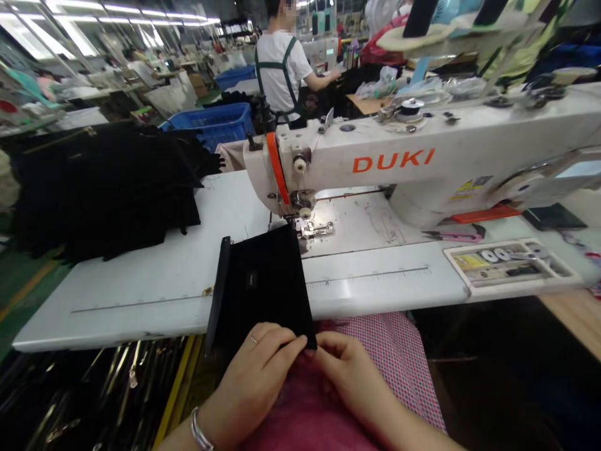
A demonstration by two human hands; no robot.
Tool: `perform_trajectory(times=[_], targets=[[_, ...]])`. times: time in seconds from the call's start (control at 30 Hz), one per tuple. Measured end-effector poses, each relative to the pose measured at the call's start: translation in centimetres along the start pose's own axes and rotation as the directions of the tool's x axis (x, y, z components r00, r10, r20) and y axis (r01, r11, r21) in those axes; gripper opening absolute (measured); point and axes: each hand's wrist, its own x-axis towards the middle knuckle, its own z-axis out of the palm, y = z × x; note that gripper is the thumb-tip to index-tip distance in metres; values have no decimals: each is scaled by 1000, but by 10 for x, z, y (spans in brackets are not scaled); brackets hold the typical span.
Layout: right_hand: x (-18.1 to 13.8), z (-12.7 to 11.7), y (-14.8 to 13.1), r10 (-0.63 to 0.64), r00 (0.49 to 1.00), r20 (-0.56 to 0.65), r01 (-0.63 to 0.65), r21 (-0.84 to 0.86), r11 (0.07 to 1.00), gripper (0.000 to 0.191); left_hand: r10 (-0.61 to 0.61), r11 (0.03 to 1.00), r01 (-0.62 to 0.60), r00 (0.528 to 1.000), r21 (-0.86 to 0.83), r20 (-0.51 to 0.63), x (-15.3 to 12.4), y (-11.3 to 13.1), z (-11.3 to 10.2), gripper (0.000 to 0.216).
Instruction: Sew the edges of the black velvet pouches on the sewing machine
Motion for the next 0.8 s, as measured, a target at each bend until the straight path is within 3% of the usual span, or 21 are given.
perform_trajectory(times=[0.3,0.6,0.73,0.8], targets=[[-7,-1,-4,106,993,44,-107,15,994,39,1,998,-2,1000,-66,-22,-2,-2,3,25],[-9,1,-8,114,992,49,-114,-8,994,26,50,999,-50,999,-2,12,-2,-1,0,30],[-11,0,-3,58,998,25,-56,-72,996,18,61,997,-61,998,46,-18,0,-1,4,27],[-10,-3,-2,-72,997,11,72,-184,980,19,84,995,-82,995,53,-44,-1,-1,7,26]])
